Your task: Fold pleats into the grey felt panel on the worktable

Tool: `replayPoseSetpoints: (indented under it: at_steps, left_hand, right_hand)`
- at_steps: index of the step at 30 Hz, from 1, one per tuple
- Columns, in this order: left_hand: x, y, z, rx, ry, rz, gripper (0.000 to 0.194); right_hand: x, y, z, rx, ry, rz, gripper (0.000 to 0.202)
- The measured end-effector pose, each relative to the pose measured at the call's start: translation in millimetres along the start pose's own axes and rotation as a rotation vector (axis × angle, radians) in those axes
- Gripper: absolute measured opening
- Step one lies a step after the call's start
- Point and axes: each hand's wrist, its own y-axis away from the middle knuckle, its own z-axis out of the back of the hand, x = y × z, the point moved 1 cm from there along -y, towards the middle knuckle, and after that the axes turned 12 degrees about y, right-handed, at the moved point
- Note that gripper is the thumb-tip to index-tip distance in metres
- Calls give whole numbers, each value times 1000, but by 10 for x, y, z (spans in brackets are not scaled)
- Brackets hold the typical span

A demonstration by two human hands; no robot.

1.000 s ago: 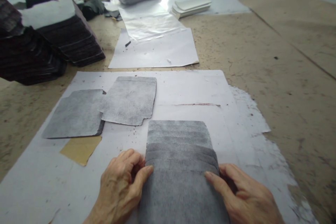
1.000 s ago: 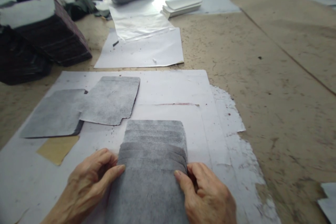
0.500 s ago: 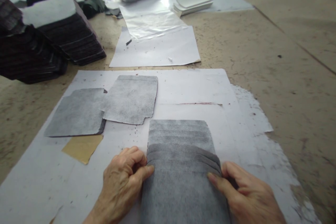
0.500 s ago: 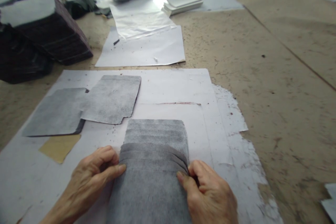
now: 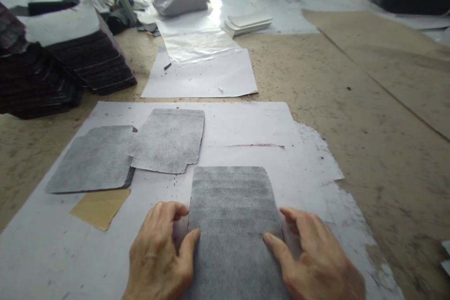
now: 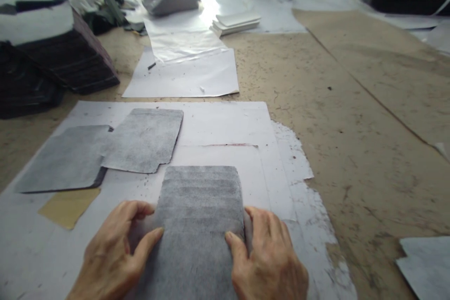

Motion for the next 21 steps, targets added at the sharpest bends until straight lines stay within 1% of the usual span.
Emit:
replayPoseSetpoints:
  at_steps: [1,3,5,7,9,12,16,17,19,20,21]
  left_hand:
    - [7,4,10,-34,-1,-62,28]
    - [10,-21,41,-56,-25,-190,44]
    - [-3,-88,77,-38,-33,-292,49]
    - [-28,-184,101,-4,-14,-341,46]
    - [-63,-288,107,46,15,-348,42]
    - [-121,-425,99,154,44,-273,38]
    - [-184,-522,103,260,55,-87,32]
    - [-196,-528,108,275,47,-58,28]
    - [-211,-518,121,300,22,-12,14]
    - [-213,-499,130,311,10,13,13]
    - [-212,-471,141,321,8,45,18]
  right_hand:
    - [3,-38,25,-36,-23,53,31]
    - [-1,-149,62,-97,-102,161,32]
    - [-13,-290,69,-125,-181,270,30]
    - [-23,-436,44,-82,-228,351,29]
    - [-24,-561,4,25,-250,382,30]
    - [-13,-696,-39,196,-250,336,29]
    - [9,-780,-41,365,-237,239,20]
    - [13,-783,-37,385,-228,217,17]
    - [13,-763,-26,389,-222,169,10]
    - [7,-737,-18,381,-230,138,9]
    - [-3,-700,-8,374,-242,98,15]
